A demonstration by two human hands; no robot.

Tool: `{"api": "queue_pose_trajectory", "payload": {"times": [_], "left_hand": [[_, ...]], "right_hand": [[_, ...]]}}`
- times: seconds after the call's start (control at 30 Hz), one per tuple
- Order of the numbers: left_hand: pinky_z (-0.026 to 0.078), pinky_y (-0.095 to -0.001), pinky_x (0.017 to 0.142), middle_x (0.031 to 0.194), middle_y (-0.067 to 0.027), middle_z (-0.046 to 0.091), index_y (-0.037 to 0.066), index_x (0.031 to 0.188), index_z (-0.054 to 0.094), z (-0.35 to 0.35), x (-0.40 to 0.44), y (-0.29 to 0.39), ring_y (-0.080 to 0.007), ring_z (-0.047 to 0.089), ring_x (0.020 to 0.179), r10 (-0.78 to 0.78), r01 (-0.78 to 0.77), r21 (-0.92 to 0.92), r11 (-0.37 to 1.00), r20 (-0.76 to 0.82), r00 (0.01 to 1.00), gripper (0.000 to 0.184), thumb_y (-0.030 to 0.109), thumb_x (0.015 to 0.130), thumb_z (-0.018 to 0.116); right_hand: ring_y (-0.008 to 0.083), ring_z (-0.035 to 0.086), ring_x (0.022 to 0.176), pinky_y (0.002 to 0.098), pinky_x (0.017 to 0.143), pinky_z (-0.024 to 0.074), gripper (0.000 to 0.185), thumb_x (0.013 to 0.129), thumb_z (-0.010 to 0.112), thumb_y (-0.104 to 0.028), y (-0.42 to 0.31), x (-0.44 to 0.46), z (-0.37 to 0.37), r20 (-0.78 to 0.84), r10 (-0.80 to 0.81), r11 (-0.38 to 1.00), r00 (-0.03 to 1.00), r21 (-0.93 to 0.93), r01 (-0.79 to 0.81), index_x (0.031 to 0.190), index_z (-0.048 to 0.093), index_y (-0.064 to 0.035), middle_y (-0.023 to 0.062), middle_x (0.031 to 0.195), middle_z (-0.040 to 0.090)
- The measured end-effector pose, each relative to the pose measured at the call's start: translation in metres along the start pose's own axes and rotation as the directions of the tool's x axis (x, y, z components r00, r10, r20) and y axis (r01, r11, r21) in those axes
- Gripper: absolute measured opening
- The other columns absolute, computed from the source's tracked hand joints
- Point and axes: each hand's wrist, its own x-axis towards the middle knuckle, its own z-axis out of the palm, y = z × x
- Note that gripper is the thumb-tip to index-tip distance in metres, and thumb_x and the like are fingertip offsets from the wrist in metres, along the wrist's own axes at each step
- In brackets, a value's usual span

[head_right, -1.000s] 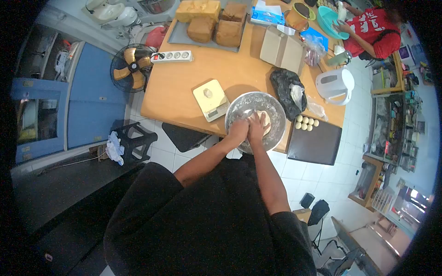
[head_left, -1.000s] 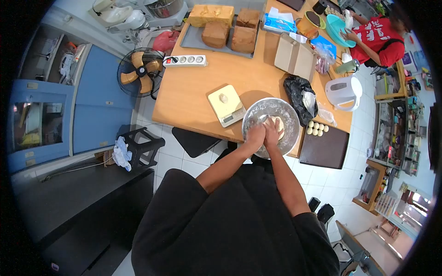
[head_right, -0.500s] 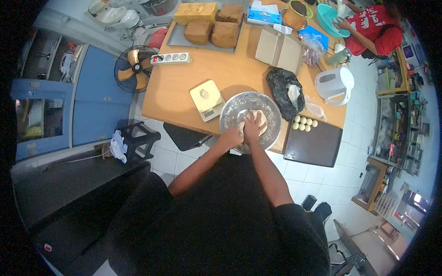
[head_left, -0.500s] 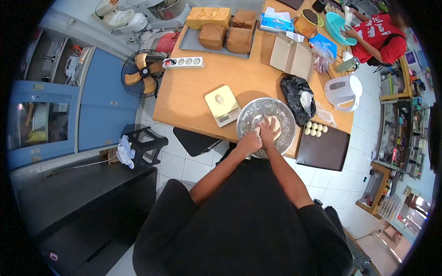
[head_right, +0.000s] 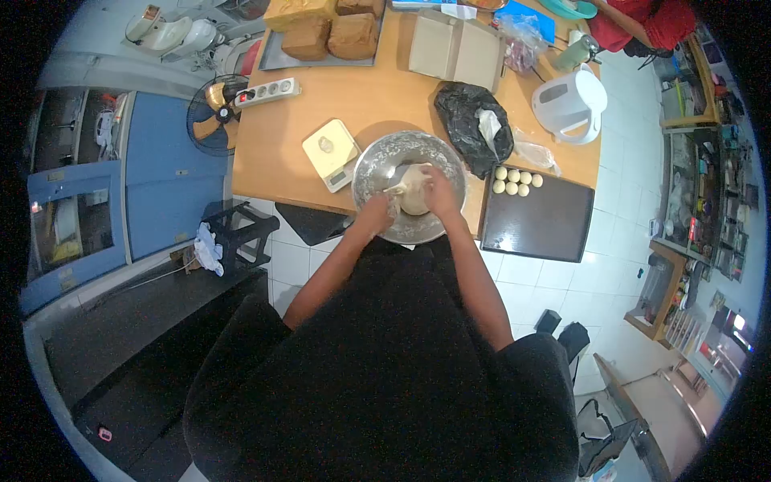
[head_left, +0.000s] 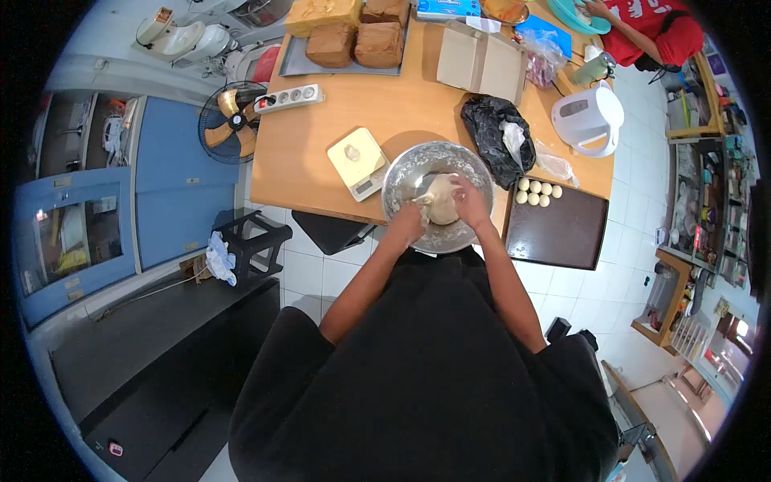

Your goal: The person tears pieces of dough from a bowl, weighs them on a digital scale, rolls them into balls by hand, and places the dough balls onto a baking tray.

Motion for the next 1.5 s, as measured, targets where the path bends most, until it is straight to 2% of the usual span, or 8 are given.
{"api": "queue_pose_trajectory", "payload": {"times": [0.23,0.57,0.63,0.83,0.93,1.13,1.37,1.5], "left_hand": [[0.050,-0.0452,0.082,0.107,-0.0246,0.054,-0.003,0.107,0.053,0.017,0.019,0.033,-0.0395,0.059,0.100,-0.348,0.357,-0.029,0.934,-0.311,0.885,0.039,0.025,0.082,0.064],[0.053,-0.0410,0.075,0.091,-0.0188,0.066,-0.006,0.109,0.057,0.000,0.013,0.006,-0.0339,0.065,0.090,-0.066,0.022,-0.146,0.989,-0.301,0.951,0.032,0.012,0.082,0.061],[0.052,-0.0357,0.070,0.089,-0.0110,0.065,-0.004,0.114,0.055,-0.018,0.005,0.008,-0.0223,0.066,0.084,-0.219,0.121,-0.783,0.611,-0.019,0.976,0.032,0.012,0.087,0.056],[0.049,-0.0293,0.073,0.098,-0.0108,0.064,-0.001,0.115,0.056,-0.053,-0.010,0.011,-0.0165,0.063,0.084,-0.166,0.118,-0.938,0.325,0.067,0.984,0.037,0.028,0.096,0.046],[0.048,-0.0301,0.077,0.108,-0.0116,0.063,-0.001,0.119,0.054,-0.051,-0.016,0.013,-0.0182,0.062,0.095,-0.123,0.121,-0.917,0.379,0.079,0.989,0.041,0.033,0.098,0.043],[0.050,-0.0265,0.073,0.108,-0.0065,0.065,0.002,0.117,0.060,-0.040,-0.018,-0.001,-0.0142,0.063,0.094,0.064,0.029,-0.901,0.432,0.063,0.996,0.032,0.023,0.095,0.054],[0.052,-0.0272,0.071,0.095,-0.0084,0.065,0.000,0.100,0.058,-0.012,-0.019,-0.008,-0.0144,0.064,0.082,-0.167,-0.069,-0.955,0.289,-0.121,0.978,0.022,0.010,0.083,0.068],[0.051,-0.0290,0.071,0.093,-0.0098,0.065,0.000,0.101,0.061,-0.013,-0.025,-0.017,-0.0175,0.064,0.079,-0.215,-0.107,-0.799,0.591,-0.284,0.935,0.026,0.011,0.080,0.072]], "right_hand": [[0.0324,0.061,0.098,0.0392,0.083,0.0492,0.034,0.082,0.049,0.002,0.006,-0.029,0.027,-0.051,-0.015,0.995,0.999,-0.103,0.009,0.116,0.053,-0.0018,0.0184,0.112,0.058],[0.0376,0.051,0.112,0.0475,0.089,0.0456,0.046,0.079,0.049,-0.004,-0.008,-0.032,0.026,0.078,0.063,0.971,0.995,-0.234,-0.043,0.124,0.045,-0.0058,0.0175,0.123,0.048],[0.0387,0.053,0.108,0.0476,0.088,0.0465,0.047,0.079,0.049,-0.004,-0.009,-0.036,0.027,0.075,-0.017,0.961,0.997,-0.275,0.037,0.126,0.043,-0.0059,0.0191,0.123,0.047],[0.0349,0.055,0.108,0.0405,0.089,0.0472,0.043,0.082,0.053,-0.005,-0.025,-0.035,0.028,0.036,-0.028,0.989,0.999,-0.141,0.033,0.125,0.047,-0.0032,0.0187,0.122,0.050],[0.0208,0.059,0.102,0.0333,0.079,0.0506,0.038,0.087,0.059,-0.012,-0.075,-0.036,0.017,0.257,0.255,0.563,0.932,0.745,-0.359,0.123,0.052,-0.0028,0.0135,0.118,0.056],[0.0136,0.064,0.082,0.0274,0.072,0.0498,0.024,0.090,0.059,-0.013,-0.079,-0.045,0.038,-0.148,0.121,0.929,0.982,0.365,-0.059,0.111,0.062,-0.0021,0.0066,0.093,0.067],[0.0115,0.063,0.078,0.0256,0.071,0.0493,0.018,0.089,0.060,-0.009,-0.066,-0.051,0.060,-0.209,0.123,0.925,0.970,0.378,-0.036,0.103,0.063,0.0024,0.0066,0.086,0.067],[0.0120,0.062,0.082,0.0264,0.074,0.0492,0.017,0.089,0.062,-0.011,-0.079,-0.059,0.069,-0.221,0.182,0.854,0.958,0.518,-0.043,0.100,0.064,0.0021,0.0059,0.088,0.067]]}}
